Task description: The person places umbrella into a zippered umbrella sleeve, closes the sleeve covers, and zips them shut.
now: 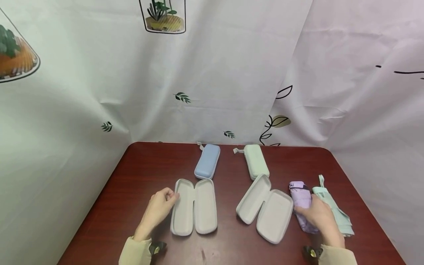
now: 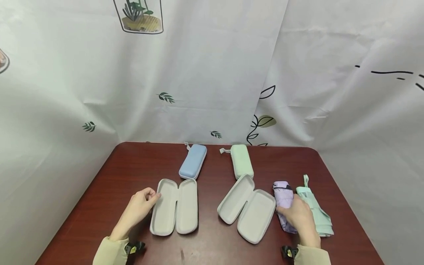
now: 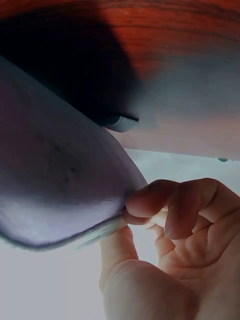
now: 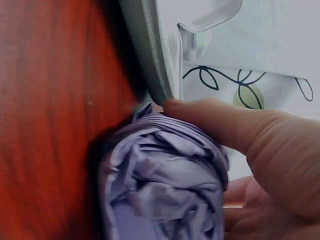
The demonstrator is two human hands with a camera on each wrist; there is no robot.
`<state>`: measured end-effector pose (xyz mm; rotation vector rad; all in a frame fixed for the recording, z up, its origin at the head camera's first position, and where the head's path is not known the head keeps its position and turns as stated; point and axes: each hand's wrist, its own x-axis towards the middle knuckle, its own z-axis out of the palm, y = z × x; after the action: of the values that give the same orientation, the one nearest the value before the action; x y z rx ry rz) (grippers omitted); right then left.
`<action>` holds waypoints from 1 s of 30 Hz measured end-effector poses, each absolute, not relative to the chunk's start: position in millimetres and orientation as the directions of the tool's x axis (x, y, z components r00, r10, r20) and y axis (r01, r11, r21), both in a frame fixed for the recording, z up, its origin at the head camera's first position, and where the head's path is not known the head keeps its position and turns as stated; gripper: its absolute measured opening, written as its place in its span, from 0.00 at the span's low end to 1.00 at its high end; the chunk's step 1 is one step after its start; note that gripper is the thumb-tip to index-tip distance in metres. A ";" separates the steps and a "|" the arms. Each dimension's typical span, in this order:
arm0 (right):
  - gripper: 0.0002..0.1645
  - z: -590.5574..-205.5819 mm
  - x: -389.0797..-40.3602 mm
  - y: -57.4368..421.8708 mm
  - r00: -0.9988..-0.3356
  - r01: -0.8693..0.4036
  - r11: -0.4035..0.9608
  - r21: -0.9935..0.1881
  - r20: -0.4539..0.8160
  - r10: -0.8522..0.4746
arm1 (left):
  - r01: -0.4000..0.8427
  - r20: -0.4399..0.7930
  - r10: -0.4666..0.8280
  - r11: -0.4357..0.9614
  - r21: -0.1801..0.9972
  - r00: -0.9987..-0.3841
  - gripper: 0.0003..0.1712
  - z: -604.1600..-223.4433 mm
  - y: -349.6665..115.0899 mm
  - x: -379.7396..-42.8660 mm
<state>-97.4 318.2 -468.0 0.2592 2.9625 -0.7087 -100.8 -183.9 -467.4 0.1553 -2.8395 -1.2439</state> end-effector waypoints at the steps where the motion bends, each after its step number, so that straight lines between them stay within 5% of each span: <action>1: 0.56 -468.8 -96.9 318.2 -0.981 0.191 0.872 -0.450 -0.118 0.155 | -0.076 -0.005 -0.108 0.666 0.742 -0.994 0.12 -467.8 -184.3 -101.2; 15: 0.52 -472.5 -91.5 315.2 -0.965 0.242 0.787 -0.567 -0.057 0.256 | -0.079 -0.008 -0.119 0.606 0.791 -0.993 0.13 -474.6 -185.0 -106.5; 30: 0.49 -434.5 -88.7 286.6 -0.939 0.128 0.796 -0.591 0.186 0.290 | -0.064 0.010 -0.126 0.574 0.816 -0.992 0.13 -476.7 -185.7 -107.9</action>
<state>-88.7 286.6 -434.5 0.3834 3.2303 -1.0302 -107.9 -185.7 -476.7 0.1652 -2.7268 -1.4101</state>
